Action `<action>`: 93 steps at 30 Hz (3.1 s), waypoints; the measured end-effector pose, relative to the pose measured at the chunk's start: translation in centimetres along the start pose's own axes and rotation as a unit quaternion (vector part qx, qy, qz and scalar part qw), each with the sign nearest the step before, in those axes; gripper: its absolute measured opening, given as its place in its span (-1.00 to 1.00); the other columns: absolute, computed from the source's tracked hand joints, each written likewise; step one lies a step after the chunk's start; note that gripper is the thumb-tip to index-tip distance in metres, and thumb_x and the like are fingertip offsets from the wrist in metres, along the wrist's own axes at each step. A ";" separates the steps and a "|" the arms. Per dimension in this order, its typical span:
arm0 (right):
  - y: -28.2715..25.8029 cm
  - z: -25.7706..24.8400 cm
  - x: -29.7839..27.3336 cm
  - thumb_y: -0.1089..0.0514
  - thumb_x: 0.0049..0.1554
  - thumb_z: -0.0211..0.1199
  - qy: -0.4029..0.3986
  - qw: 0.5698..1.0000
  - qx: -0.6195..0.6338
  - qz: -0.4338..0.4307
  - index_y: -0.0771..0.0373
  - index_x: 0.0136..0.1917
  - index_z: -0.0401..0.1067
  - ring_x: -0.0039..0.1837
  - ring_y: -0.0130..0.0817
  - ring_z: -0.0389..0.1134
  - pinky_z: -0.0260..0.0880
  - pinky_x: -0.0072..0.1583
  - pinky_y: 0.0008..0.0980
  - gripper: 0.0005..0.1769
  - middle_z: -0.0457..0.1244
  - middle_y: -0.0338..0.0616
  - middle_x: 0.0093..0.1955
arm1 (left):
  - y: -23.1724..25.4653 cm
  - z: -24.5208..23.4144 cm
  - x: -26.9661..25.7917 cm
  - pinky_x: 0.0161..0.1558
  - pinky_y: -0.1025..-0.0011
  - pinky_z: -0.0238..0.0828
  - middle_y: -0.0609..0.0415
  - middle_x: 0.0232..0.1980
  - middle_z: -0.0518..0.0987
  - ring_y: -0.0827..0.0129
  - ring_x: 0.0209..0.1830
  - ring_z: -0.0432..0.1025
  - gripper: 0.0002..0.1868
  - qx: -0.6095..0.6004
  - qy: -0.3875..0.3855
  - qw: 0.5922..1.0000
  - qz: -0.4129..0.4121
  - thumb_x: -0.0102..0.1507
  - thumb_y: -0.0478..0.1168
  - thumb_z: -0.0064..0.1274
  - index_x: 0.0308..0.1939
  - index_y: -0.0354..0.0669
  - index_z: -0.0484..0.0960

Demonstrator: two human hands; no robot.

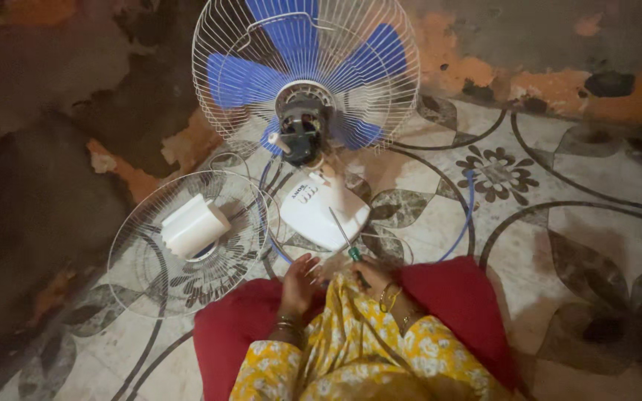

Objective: The person uses a green-handled screwdriver to loosen and tighten screws on the motor housing of a standing electric fan. They repeatedly adjust the screwdriver and reposition their hands to access different screws on the fan's central assembly.

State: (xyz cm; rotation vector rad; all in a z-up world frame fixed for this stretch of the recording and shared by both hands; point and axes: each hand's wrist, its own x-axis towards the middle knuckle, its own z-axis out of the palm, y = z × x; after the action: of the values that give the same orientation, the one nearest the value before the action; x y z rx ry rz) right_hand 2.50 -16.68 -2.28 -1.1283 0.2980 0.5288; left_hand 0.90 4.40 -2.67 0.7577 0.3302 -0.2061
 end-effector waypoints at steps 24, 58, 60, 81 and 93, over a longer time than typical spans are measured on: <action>-14.8 3.6 -2.3 -0.02 0.27 0.23 0.191 0.814 -0.113 -0.537 0.25 -0.08 0.33 -0.21 -0.44 0.23 0.32 -0.19 -0.34 -0.71 0.22 -0.14 -0.24 | 13.8 24.9 -11.1 -0.02 0.18 0.44 0.07 -0.09 0.56 0.29 -0.13 0.43 -0.87 0.055 -0.247 0.968 0.006 0.35 -0.17 0.04 -0.07 -0.09 0.54; -7.9 4.8 -2.4 -0.27 0.15 0.18 -0.021 0.774 -0.192 -0.603 0.25 0.09 0.34 -0.21 -0.40 0.23 0.23 -0.15 -0.33 -0.45 0.20 -0.20 -0.17 | 7.4 10.0 6.1 0.11 0.27 0.48 -0.09 0.11 0.65 0.26 0.05 0.55 -0.46 0.113 -0.152 0.982 0.018 0.38 0.05 -0.08 0.21 -0.35 0.49; -7.5 5.0 -2.6 -0.32 0.16 0.16 -0.023 0.770 -0.194 -0.607 0.24 0.09 0.34 -0.19 -0.38 0.23 0.23 -0.14 -0.33 -0.42 0.21 -0.18 -0.14 | 8.2 12.9 6.1 0.14 0.23 0.47 -0.15 0.10 0.64 0.20 0.06 0.55 -0.44 0.051 -0.225 0.973 0.005 0.41 0.06 -0.13 0.21 -0.41 0.46; -7.7 4.7 -2.4 -0.35 0.19 0.15 -0.010 0.735 -0.280 -0.618 0.22 0.10 0.38 -0.15 -0.29 0.33 0.34 -0.09 -0.29 -0.41 0.27 -0.13 -0.09 | 7.6 14.2 2.9 0.04 0.32 0.52 -0.19 0.07 0.66 0.20 -0.05 0.56 -0.58 0.074 -0.245 0.967 0.010 0.44 -0.20 -0.03 0.31 -0.39 0.49; -7.8 4.7 -2.1 -0.34 0.21 0.16 -0.009 0.750 -0.272 -0.603 0.22 0.08 0.35 -0.13 -0.34 0.26 0.27 -0.07 -0.31 -0.43 0.19 -0.17 -0.10 | 8.6 15.6 1.9 0.28 0.29 0.39 -0.21 0.25 0.58 0.22 0.18 0.49 -0.49 0.109 -0.305 0.946 -0.001 0.42 -0.18 -0.03 0.43 -0.30 0.34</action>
State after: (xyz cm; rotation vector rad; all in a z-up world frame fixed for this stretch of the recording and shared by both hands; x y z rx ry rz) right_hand 4.75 -15.46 6.71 -1.6034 -0.6638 -0.5907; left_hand 8.65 -0.56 12.72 0.8708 -0.2855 -0.4702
